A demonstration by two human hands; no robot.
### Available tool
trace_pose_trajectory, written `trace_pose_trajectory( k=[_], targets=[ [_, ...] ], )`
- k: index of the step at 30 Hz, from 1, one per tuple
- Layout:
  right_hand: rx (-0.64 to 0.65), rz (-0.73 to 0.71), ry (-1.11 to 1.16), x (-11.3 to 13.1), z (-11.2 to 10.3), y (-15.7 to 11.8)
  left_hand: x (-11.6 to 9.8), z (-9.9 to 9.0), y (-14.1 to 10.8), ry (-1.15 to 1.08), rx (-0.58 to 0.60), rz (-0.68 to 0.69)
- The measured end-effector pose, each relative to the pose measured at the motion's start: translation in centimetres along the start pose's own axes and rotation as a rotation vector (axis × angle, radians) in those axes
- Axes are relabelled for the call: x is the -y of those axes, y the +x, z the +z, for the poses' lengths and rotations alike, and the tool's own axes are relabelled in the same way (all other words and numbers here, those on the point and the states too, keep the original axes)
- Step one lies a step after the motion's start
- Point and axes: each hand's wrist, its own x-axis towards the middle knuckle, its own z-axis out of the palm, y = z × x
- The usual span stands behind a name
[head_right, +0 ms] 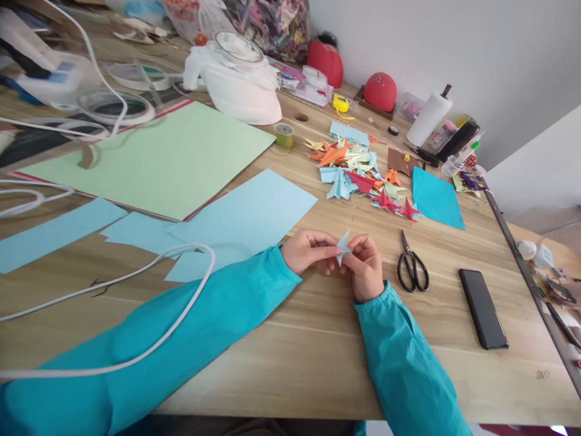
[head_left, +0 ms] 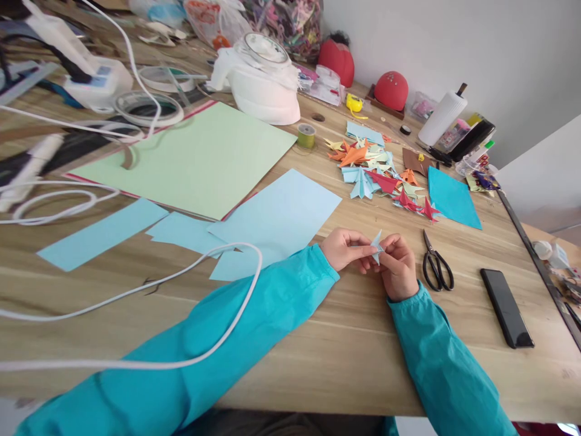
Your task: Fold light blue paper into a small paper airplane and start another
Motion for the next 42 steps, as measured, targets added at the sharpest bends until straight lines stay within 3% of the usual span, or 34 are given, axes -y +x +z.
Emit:
trace_pose_trajectory(
  k=[7,14,22,28,34,42],
  targets=[
    [0.054,0.001,-0.039,0.2,-0.4,0.0,-0.3,0.0,-0.1,0.064,0.008,0.013],
    [0.077,-0.119,-0.143,-0.3,-1.0,0.0,-0.7,-0.2,-0.1,0.1,0.03,-0.025],
    [0.102,-0.071,-0.159,-0.4,-1.1,0.0,-0.6,0.1,-0.4,0.187,-0.015,0.042],
    [0.078,-0.083,-0.221,-0.1,-0.8,0.1,-0.5,0.0,-0.3,0.15,-0.019,0.02],
    [0.022,-0.196,-0.28,-0.2,-0.7,0.1,-0.2,-0.1,-0.1,0.026,0.003,-0.028],
    [-0.013,-0.223,-0.253,-0.1,-0.4,-0.1,0.2,0.6,-0.2,0.053,-0.164,0.105]
  ],
)
